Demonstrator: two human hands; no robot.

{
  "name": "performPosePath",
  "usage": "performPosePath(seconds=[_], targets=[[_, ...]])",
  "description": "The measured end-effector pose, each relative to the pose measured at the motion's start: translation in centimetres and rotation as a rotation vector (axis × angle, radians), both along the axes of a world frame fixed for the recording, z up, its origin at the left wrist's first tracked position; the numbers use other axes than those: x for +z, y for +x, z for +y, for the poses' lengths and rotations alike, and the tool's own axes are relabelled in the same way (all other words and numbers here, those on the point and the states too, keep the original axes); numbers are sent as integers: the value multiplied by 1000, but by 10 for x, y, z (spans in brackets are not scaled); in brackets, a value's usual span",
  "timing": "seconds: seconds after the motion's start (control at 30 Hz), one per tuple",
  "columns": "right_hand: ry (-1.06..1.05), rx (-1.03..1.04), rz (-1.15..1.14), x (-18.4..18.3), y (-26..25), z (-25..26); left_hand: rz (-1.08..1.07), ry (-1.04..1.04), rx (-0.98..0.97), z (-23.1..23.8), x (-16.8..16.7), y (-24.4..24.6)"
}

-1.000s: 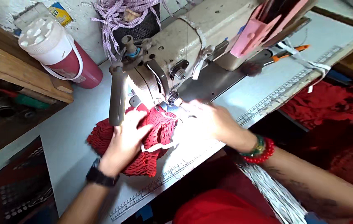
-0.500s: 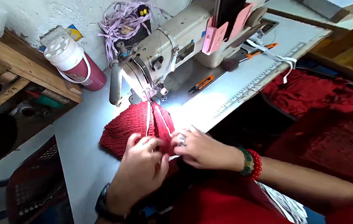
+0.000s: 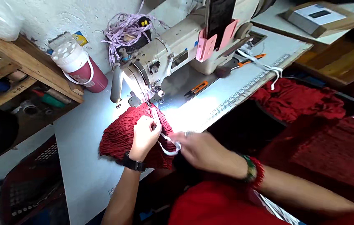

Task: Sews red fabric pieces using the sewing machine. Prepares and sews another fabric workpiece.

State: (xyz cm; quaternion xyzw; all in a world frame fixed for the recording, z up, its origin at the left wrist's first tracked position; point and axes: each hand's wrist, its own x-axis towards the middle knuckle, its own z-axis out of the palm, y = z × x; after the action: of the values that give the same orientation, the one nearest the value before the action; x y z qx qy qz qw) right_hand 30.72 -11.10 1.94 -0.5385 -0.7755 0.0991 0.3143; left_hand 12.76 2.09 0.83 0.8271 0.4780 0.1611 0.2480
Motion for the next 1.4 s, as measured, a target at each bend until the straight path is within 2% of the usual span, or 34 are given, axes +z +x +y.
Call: performPosePath(seconds=[0.07,0.13,0.2,0.27,0.37,0.4,0.47,0.53,0.67,0.73,0.87,1.07,1.13,1.2,1.3,1.4], targets=[[-124,-237,-47,-14,4,35,-7,92,19,-17,-1,-3],[-296,-235,-25,-25,-5,41,-39,221,44,-40,-7,-9],[-312,-179,43,-26,-20,20,-85,277,104,-60,-12,-13],[-274,-208,317,-31,-28,0,-189,252,173,-78,-21,-15],[-511,-247,1012,-29,-28,-11,-287,214,231,-90,-28,-11],[-563,-270,1172,-28,-29,-13,-313,203,224,-92,-28,-11],[-598,-257,1275,-29,-30,-19,-361,193,198,-94,-31,-10],[-474,-184,1107,-37,-31,-23,-383,196,178,-95,-34,-10],[15,-86,375,-51,-26,-18,-404,190,176,-95,-35,-10],[104,-12,212,-50,-19,-12,-404,188,183,-94,-35,-11],[157,94,82,-48,-1,4,-400,142,175,-93,-30,-12],[310,273,4,-58,16,40,-354,53,134,-91,-22,-16],[331,343,-37,-56,18,48,-245,117,2,-77,-11,-25],[320,395,-83,-50,21,51,-154,318,-226,-44,1,-31],[183,513,-133,-29,21,21,-27,438,-573,8,-4,-40],[134,582,-161,-8,26,-34,36,413,-602,11,-13,-53]])
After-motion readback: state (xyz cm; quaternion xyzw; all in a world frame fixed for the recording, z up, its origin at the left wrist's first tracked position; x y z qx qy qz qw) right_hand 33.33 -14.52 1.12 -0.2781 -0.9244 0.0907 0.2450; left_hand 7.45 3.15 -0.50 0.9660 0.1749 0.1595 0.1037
